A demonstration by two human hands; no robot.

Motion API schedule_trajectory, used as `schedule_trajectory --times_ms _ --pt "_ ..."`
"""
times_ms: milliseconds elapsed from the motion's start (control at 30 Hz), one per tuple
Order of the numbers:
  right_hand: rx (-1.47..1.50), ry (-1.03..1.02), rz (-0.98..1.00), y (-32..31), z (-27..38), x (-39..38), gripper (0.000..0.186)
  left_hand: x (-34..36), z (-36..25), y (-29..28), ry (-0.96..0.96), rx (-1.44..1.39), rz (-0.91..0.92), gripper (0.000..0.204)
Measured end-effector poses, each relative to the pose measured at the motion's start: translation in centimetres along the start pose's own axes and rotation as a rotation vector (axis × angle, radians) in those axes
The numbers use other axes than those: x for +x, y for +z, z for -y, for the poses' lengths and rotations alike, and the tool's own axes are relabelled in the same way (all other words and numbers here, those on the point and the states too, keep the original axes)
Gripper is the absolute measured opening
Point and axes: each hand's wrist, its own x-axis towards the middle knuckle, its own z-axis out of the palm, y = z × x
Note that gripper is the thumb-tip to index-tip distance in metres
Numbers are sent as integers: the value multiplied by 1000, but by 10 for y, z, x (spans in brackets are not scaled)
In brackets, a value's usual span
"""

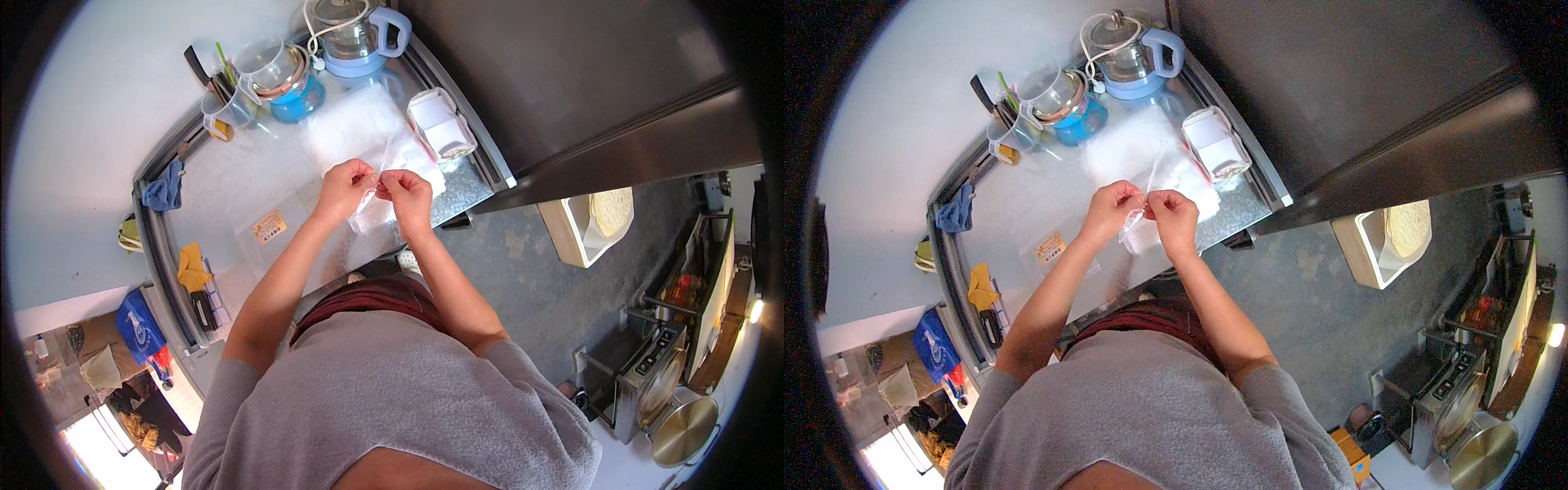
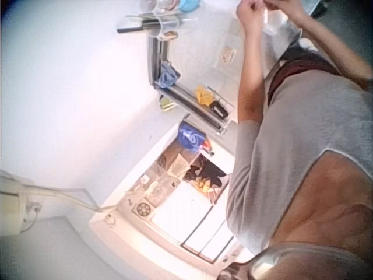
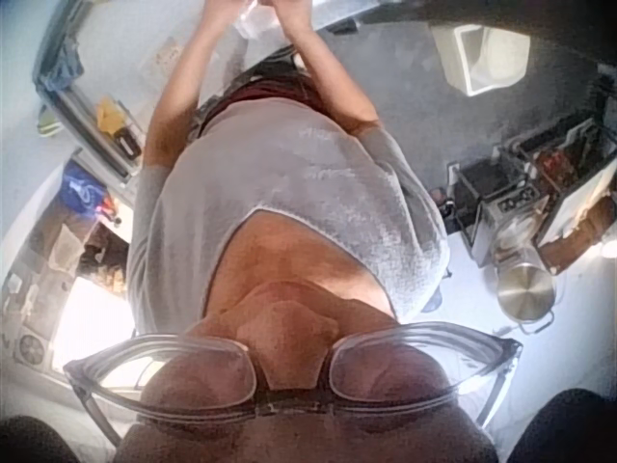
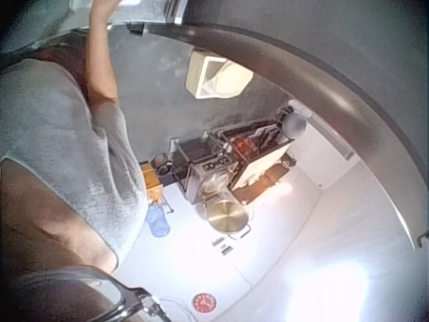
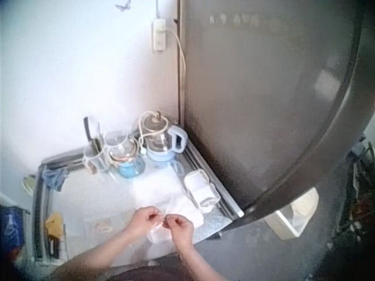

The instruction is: The person rolls out a large thin sheet of dough on a countertop using a rolling pin, then transfers it to a large round griddle to cook. After cooking, the person removes the finished pancake with a wooden spatula and places it in a container. The person also wipes the countertop with a sponge and liquid.

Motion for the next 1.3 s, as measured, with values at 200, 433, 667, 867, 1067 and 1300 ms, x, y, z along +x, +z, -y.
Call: schedule_trajectory --times_ms 200,433,667,867,1067,1300 --pt "-101 -25 24 14 8 1 15 -12 -6 -1 217 250 -117 12" --pt "-145 -21 108 29 15 -4 10 -26 -12 -16 152 198 -225 10" --pt "-563 -441 234 56 25 -15 9 -49 -26 -42 265 278 -306 11" --pt "-574 -520 102 87 40 -18 10 -68 -38 -46 102 -30 -604 10" --pt "-1175 -1001 550 119 75 -14 10 -87 -63 -83 320 571 -880 9" --pt "-1323 -1147 880 156 101 -27 20 -101 -76 -169 498 1175 -356 6"
